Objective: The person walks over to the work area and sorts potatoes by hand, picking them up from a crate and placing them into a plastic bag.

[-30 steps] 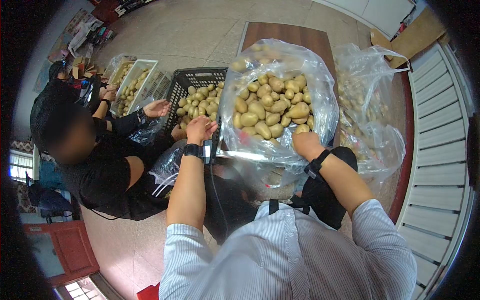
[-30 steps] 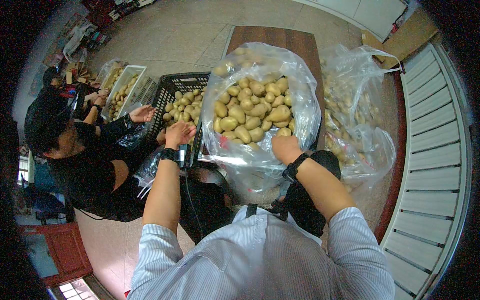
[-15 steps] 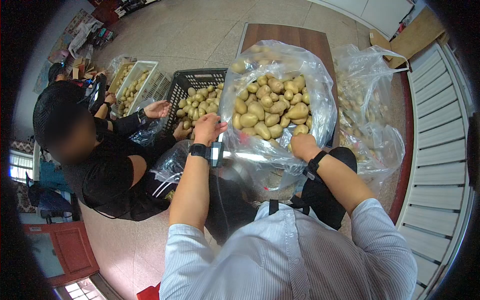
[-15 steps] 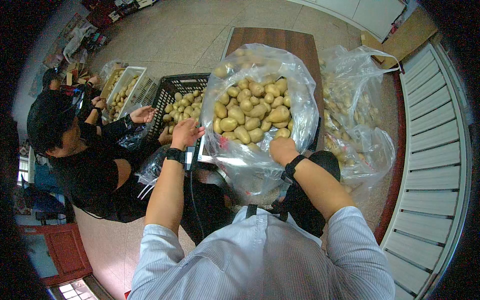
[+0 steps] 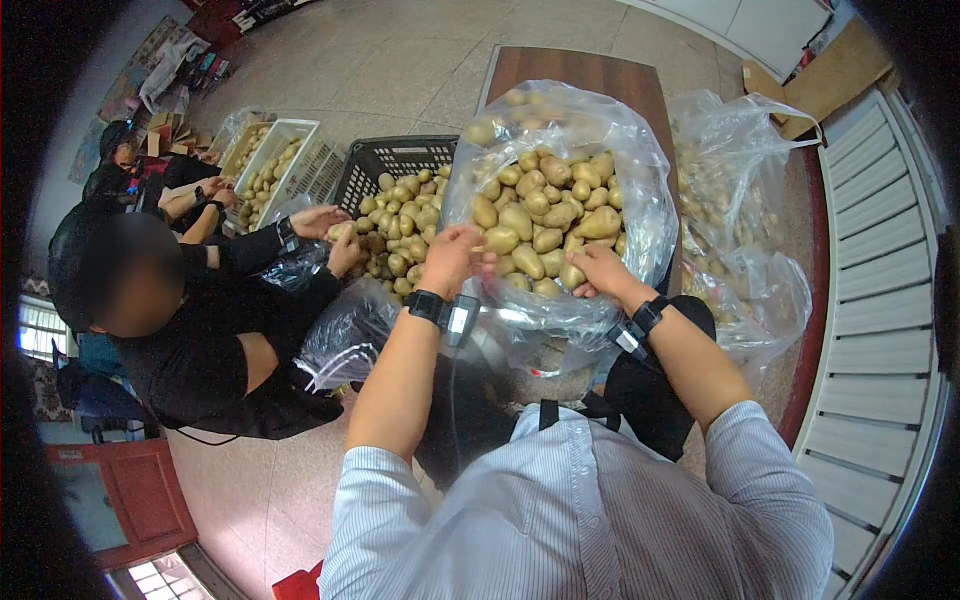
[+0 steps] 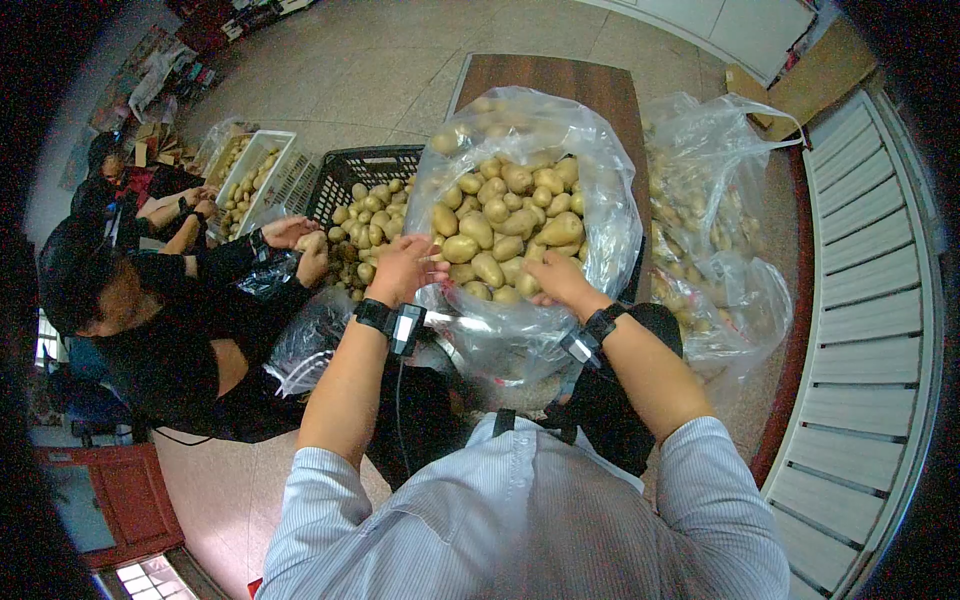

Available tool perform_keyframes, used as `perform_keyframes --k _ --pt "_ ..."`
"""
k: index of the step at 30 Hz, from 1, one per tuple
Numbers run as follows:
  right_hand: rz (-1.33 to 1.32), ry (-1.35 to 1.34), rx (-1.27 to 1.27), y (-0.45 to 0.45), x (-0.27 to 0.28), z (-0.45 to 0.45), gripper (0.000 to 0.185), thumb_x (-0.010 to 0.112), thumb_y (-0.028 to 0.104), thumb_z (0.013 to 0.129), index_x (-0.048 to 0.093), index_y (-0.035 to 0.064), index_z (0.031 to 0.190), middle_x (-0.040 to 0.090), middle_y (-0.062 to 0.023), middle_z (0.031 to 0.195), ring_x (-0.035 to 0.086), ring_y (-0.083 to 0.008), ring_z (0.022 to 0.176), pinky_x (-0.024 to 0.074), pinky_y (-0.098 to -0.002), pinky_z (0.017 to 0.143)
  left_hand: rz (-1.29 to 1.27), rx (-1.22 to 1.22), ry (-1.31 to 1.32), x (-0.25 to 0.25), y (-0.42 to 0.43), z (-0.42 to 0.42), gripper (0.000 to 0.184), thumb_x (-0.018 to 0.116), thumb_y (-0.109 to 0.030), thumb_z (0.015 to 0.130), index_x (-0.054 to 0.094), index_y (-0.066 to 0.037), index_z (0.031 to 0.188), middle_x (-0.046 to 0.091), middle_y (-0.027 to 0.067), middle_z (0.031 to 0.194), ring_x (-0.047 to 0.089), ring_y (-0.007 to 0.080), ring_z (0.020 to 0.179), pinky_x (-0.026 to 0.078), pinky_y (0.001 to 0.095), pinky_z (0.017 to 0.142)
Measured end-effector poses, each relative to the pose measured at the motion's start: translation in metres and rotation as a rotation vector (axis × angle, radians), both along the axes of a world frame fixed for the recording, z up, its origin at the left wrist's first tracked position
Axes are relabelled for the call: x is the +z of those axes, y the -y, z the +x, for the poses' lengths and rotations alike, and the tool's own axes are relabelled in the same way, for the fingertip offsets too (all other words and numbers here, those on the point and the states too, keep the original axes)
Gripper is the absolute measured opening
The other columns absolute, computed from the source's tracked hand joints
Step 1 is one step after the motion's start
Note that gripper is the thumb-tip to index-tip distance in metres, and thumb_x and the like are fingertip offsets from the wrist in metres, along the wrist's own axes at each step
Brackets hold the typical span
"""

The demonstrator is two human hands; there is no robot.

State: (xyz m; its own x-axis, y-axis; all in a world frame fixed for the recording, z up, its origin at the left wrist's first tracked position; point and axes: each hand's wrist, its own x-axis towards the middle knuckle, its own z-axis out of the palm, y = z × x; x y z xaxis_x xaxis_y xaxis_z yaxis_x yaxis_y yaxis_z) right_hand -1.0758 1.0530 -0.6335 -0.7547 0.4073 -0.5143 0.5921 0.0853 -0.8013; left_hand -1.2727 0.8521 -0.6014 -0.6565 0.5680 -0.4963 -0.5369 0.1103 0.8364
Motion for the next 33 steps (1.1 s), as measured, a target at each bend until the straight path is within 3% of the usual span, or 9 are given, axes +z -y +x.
perform_keyframes --k 1,4,10,18,26,28,31,33 --pt "-0.250 -0.047 -0.114 0.001 0.001 -0.002 0.042 0.057 0.036 0.092 0.053 -0.0004 0.112 0.065 -0.0142 0.089 0.068 -0.0215 0.075 0.0526 -0.0294 0.056 -0.014 -0.072 0.002 0.004 -0.002 0.005 0.033 0.055 -0.018 0.093 0.046 0.002 0.119 0.056 0.0155 0.108 0.066 0.0268 0.080 0.058 0.0360 0.064" --pt "-0.483 -0.181 -0.171 0.006 0.004 -0.006 0.036 0.052 0.031 0.097 0.051 0.0007 0.117 0.064 -0.0123 0.099 0.068 -0.0231 0.078 0.0533 -0.0281 0.057 -0.037 -0.161 0.019 0.009 -0.007 0.019 0.034 0.057 -0.023 0.094 0.047 -0.001 0.118 0.056 0.0135 0.106 0.066 0.0241 0.079 0.057 0.0356 0.064" --pt "-0.771 -0.357 -0.232 0.026 0.024 -0.012 0.031 0.051 0.025 0.097 0.049 0.0029 0.120 0.063 -0.0119 0.105 0.066 -0.0228 0.083 0.0550 -0.0294 0.065 -0.070 -0.351 0.025 -0.005 -0.015 0.031 0.036 0.057 -0.024 0.093 0.048 -0.002 0.120 0.060 0.0139 0.106 0.068 0.0268 0.079 0.058 0.0370 0.065" --pt "-0.504 -0.402 -0.196 0.039 0.021 -0.024 0.025 0.053 0.027 0.097 0.055 0.0085 0.113 0.064 -0.0031 0.092 0.063 -0.0099 0.071 0.0470 -0.0207 0.058 0.041 -0.507 0.167 0.003 -0.019 0.038 0.045 0.060 -0.027 0.093 0.043 0.001 0.124 0.058 0.0148 0.109 0.067 0.0262 0.085 0.059 0.0361 0.070" --pt "-0.324 -0.413 -0.181 0.043 0.025 -0.028 0.018 0.054 0.019 0.095 0.060 0.0052 0.106 0.064 -0.0010 0.093 0.062 -0.0092 0.069 0.0452 -0.0208 0.058 0.086 -0.495 0.190 0.000 -0.017 0.032 0.042 0.063 -0.021 0.091 0.043 -0.003 0.124 0.058 0.0115 0.108 0.065 0.0235 0.084 0.059 0.0338 0.070" --pt "-0.284 -0.423 -0.169 0.043 0.018 -0.029 0.017 0.054 0.016 0.095 0.062 0.0043 0.104 0.065 -0.0008 0.094 0.062 -0.0097 0.071 0.0459 -0.0211 0.059 0.095 -0.367 0.174 0.002 -0.016 0.030 0.042 0.064 -0.019 0.090 0.044 -0.003 0.124 0.058 0.0102 0.108 0.064 0.0217 0.083 0.059 0.0326 0.068" --pt "-0.124 -0.492 -0.147 0.035 0.003 -0.028 0.016 0.056 0.013 0.092 0.064 0.0025 0.101 0.066 -0.0025 0.092 0.062 -0.0112 0.073 0.0478 -0.0233 0.064 0.061 -0.243 0.171 0.008 -0.015 0.024 0.040 0.064 -0.016 0.090 0.045 -0.003 0.123 0.058 0.0098 0.108 0.064 0.0209 0.082 0.058 0.0320 0.066" --pt "0.117 -0.391 -0.157 0.026 -0.006 -0.024 0.019 0.059 0.015 0.087 0.065 0.0011 0.099 0.067 -0.0089 0.090 0.064 -0.0178 0.075 0.0500 -0.0286 0.070 0.156 -0.217 0.149 0.014 -0.010 0.020 0.037 0.064 -0.013 0.089 0.047 -0.002 0.120 0.059 0.0095 0.104 0.063 0.0195 0.078 0.057 0.0307 0.061"
